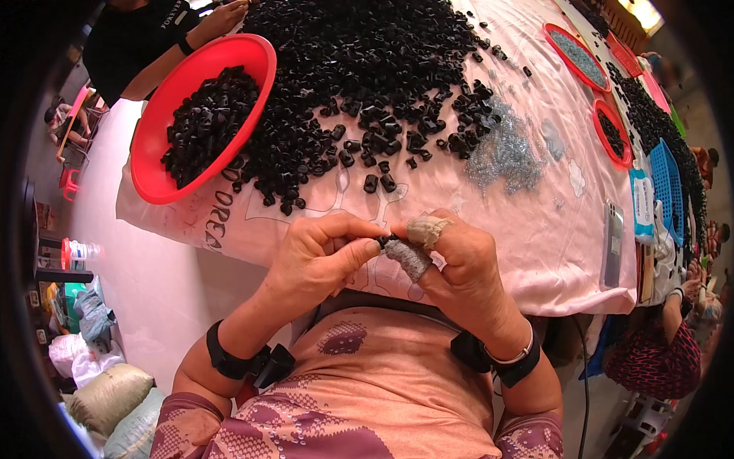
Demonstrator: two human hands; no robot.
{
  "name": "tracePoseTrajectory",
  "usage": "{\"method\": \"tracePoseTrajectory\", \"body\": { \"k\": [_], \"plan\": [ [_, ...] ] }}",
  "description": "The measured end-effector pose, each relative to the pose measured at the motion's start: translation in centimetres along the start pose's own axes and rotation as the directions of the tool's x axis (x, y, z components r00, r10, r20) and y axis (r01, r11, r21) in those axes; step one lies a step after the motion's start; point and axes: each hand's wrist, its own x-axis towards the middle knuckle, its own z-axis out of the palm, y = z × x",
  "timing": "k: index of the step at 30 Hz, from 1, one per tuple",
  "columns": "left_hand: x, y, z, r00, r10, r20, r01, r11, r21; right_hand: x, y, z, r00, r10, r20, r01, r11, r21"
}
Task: Manually assembling small black plastic components by hand at a workstation.
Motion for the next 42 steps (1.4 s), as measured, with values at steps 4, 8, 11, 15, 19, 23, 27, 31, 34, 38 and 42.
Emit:
{"method": "tracePoseTrajectory", "body": {
  "k": [4,8,11,15,19,23,27,31,34,38,42],
  "plan": [
    [0.2,-0.3,0.3,0.992,0.11,-0.057,-0.103,0.988,0.119,0.2,-0.2,-0.1,1.0,-0.03,0.01,0.031,0.993,-0.115],
    [0.1,-0.4,0.5,0.993,0.101,-0.059,-0.094,0.99,0.106,0.2,-0.4,-0.1,0.997,-0.069,0.027,0.073,0.984,-0.165],
    [0.0,0.0,0.6,0.997,0.051,-0.06,-0.046,0.996,0.083,0.1,-0.4,0.2,0.992,-0.125,0.011,0.124,0.962,-0.242],
    [-0.2,0.3,0.3,1.0,0.024,-0.015,-0.025,0.999,-0.045,-0.2,-0.4,0.6,0.983,-0.181,-0.013,0.171,0.951,-0.259],
    [0.1,-0.5,0.3,0.999,-0.036,-0.012,0.034,0.988,-0.153,-0.8,-0.3,1.3,0.99,-0.142,-0.011,0.135,0.959,-0.25],
    [-0.1,-0.3,0.8,0.991,-0.124,-0.054,0.097,0.932,-0.35,-0.8,0.1,1.8,0.982,-0.188,-0.033,0.17,0.941,-0.292],
    [-0.4,0.0,1.0,0.987,-0.151,-0.055,0.122,0.927,-0.355,-0.7,0.3,2.1,0.977,-0.206,-0.054,0.182,0.939,-0.291],
    [-0.5,-0.7,1.1,0.991,-0.127,-0.053,0.094,0.906,-0.412,-0.6,0.4,2.2,0.966,-0.246,-0.085,0.209,0.928,-0.308],
    [-0.5,-1.0,1.2,0.994,-0.099,-0.039,0.071,0.889,-0.453,-0.6,0.3,2.1,0.965,-0.247,-0.091,0.203,0.92,-0.336],
    [-0.6,-0.9,1.2,0.996,-0.09,-0.015,0.074,0.895,-0.441,-0.6,0.2,2.0,0.965,-0.249,-0.082,0.204,0.909,-0.365],
    [-0.5,-1.3,1.4,0.996,-0.018,-0.083,-0.01,0.946,-0.323,-0.7,-0.1,2.0,0.977,-0.202,-0.062,0.163,0.907,-0.387]
  ]
}}
